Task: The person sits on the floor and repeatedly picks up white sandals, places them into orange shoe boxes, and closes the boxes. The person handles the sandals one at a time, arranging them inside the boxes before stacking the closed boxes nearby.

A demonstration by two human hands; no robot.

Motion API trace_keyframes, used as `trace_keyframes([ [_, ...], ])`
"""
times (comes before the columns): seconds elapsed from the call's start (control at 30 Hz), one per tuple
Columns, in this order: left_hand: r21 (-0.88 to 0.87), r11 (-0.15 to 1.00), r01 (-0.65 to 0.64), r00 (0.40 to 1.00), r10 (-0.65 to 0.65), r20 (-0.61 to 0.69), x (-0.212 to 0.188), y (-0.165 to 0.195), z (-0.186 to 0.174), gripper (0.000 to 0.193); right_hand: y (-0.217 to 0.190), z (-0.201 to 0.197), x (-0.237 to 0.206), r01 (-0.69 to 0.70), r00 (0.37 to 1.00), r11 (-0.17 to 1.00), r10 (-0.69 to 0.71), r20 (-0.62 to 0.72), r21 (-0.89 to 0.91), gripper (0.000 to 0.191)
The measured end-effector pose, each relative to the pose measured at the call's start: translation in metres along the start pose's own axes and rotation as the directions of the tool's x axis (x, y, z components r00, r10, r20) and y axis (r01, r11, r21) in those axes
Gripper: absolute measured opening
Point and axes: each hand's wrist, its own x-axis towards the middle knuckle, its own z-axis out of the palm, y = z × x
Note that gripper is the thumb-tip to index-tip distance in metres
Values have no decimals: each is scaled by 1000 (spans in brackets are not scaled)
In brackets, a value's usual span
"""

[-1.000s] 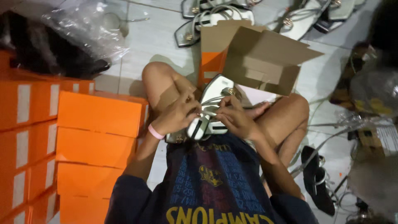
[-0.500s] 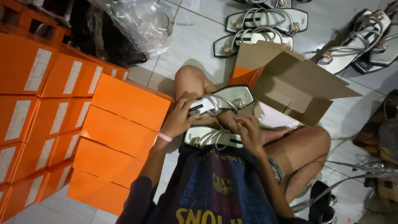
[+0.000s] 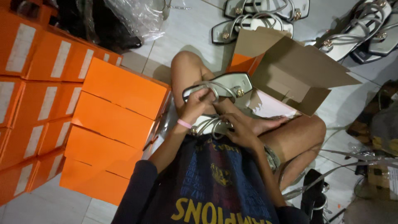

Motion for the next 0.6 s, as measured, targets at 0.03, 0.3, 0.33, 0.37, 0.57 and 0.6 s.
trace_keyframes([
  [0.03, -192, 981, -21, 1000, 22, 7, 2, 0, 0, 33, -1, 2, 1, 22, 1000, 999, -22, 5, -24, 58],
  [0.3, -208, 978, 29, 999, -24, 24, -3, 2, -3, 26, -14, 22, 6, -33, 999, 989, 27, -43, -143, 53],
  [0.33, -194, 981, 10, 1000, -9, 3, -3, 2, -2, 25, -15, 23, 8, -8, 998, 991, 1, -56, -133, 53],
  [0.37, -174, 985, 9, 1000, -14, -24, -3, 2, -1, 24, -17, 23, 9, -22, 998, 994, 16, -59, -106, 51],
  [0.57, -102, 995, -7, 994, -4, -109, -7, 0, -2, 22, -27, 19, 11, -217, 976, 976, 217, -5, -12, 42],
  [0.6, -93, 996, -10, 994, 0, -108, -7, 0, -3, 22, -26, 19, 10, -155, 988, 988, 155, -28, 11, 39],
])
